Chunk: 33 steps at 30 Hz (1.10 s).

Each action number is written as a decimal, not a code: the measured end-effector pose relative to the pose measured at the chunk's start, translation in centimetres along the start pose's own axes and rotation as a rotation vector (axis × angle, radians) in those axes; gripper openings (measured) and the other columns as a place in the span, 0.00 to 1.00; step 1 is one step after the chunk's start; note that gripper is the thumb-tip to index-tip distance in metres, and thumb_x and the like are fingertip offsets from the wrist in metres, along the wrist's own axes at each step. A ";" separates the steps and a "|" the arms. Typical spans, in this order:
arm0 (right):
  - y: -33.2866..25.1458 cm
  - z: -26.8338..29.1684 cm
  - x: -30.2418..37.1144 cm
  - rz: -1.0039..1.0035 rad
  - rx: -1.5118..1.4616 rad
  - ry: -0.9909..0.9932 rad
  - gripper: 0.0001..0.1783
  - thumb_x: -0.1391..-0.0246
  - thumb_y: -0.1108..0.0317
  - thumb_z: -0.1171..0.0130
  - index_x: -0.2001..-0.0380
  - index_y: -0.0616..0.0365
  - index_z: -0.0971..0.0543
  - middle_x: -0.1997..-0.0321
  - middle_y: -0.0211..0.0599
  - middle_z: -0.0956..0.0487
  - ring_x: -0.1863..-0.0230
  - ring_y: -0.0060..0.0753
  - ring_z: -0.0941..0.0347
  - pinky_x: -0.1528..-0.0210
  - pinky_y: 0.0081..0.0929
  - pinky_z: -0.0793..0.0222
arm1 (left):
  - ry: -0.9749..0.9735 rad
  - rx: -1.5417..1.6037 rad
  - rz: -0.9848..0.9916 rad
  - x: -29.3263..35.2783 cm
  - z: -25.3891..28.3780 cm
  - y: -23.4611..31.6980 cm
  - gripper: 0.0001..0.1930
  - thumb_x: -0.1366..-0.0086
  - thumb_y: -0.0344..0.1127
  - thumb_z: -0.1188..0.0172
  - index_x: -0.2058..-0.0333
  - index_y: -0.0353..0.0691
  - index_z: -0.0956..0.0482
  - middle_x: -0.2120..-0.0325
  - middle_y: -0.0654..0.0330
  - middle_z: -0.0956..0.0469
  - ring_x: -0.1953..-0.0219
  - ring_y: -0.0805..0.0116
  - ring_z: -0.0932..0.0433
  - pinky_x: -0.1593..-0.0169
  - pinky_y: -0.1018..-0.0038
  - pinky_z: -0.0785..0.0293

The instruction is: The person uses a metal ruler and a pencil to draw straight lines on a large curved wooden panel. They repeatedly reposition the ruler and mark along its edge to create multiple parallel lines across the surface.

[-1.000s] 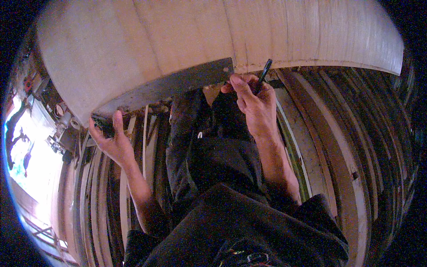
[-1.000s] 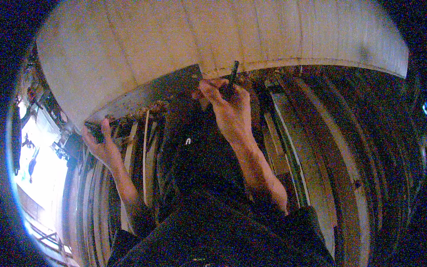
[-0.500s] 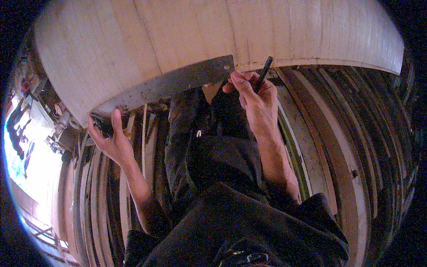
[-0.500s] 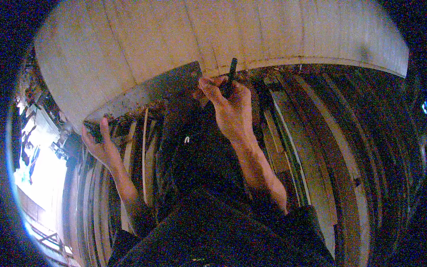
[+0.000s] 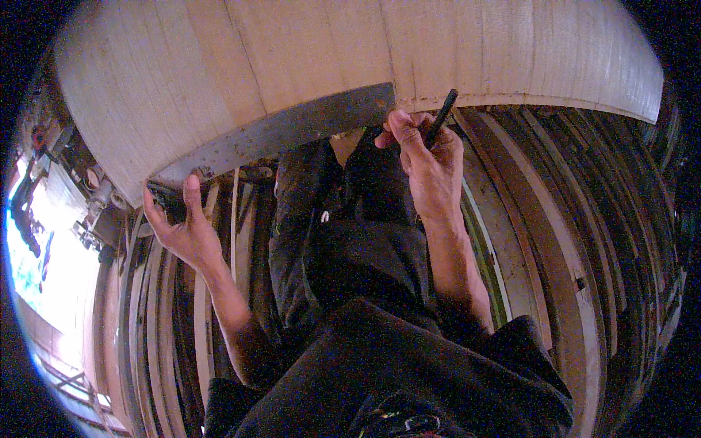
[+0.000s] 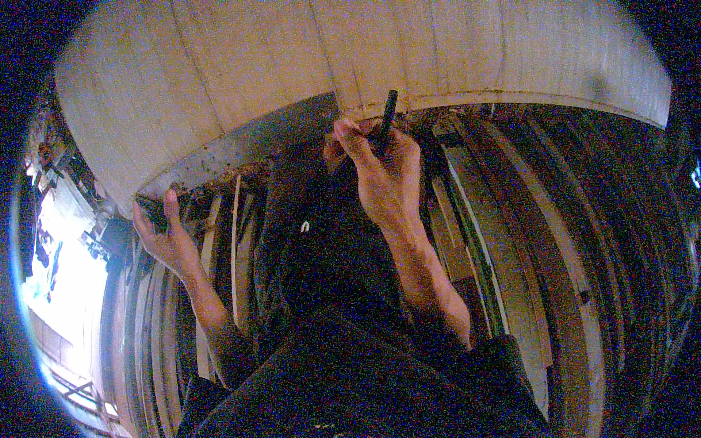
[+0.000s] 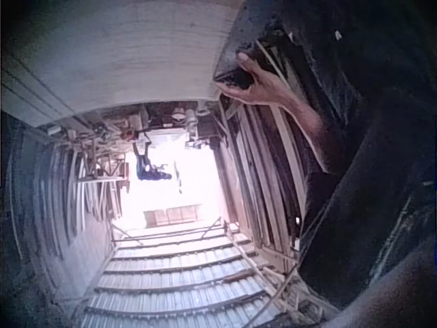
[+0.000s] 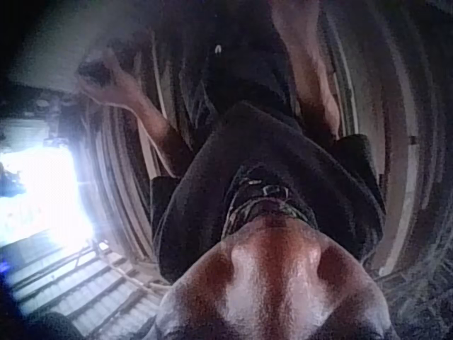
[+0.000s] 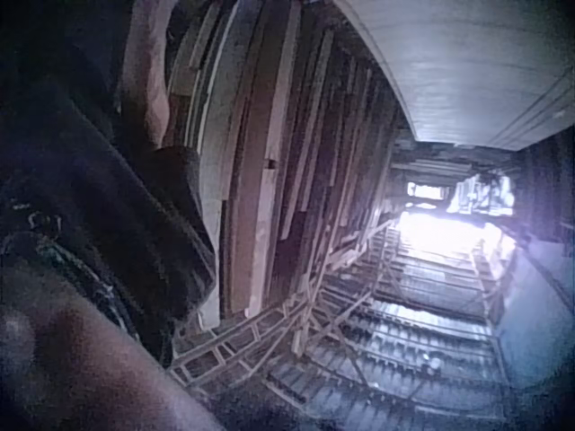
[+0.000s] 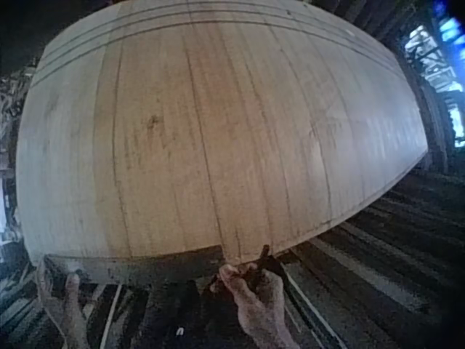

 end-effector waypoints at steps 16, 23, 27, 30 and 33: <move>1.1 0.0 -0.7 -0.008 -0.054 0.039 0.10 0.35 0.59 0.38 0.64 0.53 0.17 0.73 0.32 0.16 0.84 0.07 0.45 0.82 0.13 0.54 | -0.012 -0.072 -0.010 -0.6 -0.7 0.2 0.44 0.44 0.46 0.23 0.36 0.28 0.33 0.37 0.41 0.32 0.36 0.53 0.32 0.32 0.61 0.37; 0.7 -0.5 -0.9 -0.019 -0.060 0.016 0.11 0.35 0.58 0.38 0.64 0.54 0.17 0.72 0.32 0.16 0.83 0.08 0.44 0.81 0.13 0.52 | -0.024 -0.026 0.013 -1.0 -1.3 0.0 0.43 0.44 0.46 0.23 0.36 0.28 0.33 0.37 0.43 0.31 0.35 0.54 0.33 0.31 0.61 0.39; 0.9 -0.6 -1.1 -0.012 -0.081 0.004 0.11 0.35 0.57 0.38 0.64 0.54 0.17 0.72 0.32 0.16 0.83 0.08 0.44 0.81 0.13 0.52 | -0.018 -0.078 -0.018 -1.1 -1.3 0.1 0.43 0.44 0.45 0.23 0.36 0.28 0.33 0.37 0.43 0.31 0.35 0.54 0.33 0.31 0.62 0.40; 0.9 -0.6 -1.0 -0.028 -0.098 0.013 0.12 0.35 0.57 0.38 0.63 0.54 0.17 0.72 0.33 0.16 0.83 0.08 0.44 0.81 0.13 0.53 | -0.018 -0.085 -0.024 -1.2 -1.3 0.0 0.43 0.44 0.45 0.23 0.36 0.28 0.33 0.37 0.42 0.32 0.35 0.54 0.33 0.30 0.62 0.40; 0.8 -0.5 -1.0 -0.001 -0.097 0.005 0.12 0.35 0.57 0.37 0.62 0.54 0.17 0.71 0.33 0.16 0.83 0.08 0.44 0.81 0.13 0.54 | -0.019 -0.048 -0.021 -1.1 -1.4 0.1 0.43 0.44 0.44 0.23 0.36 0.28 0.34 0.36 0.41 0.32 0.35 0.54 0.33 0.30 0.62 0.40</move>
Point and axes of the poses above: each hand's wrist, its own x-axis away from the middle knuckle, its own z-axis out of the back of the hand, y = z × x, the point moved 10 cm from there along -x, towards the middle knuckle
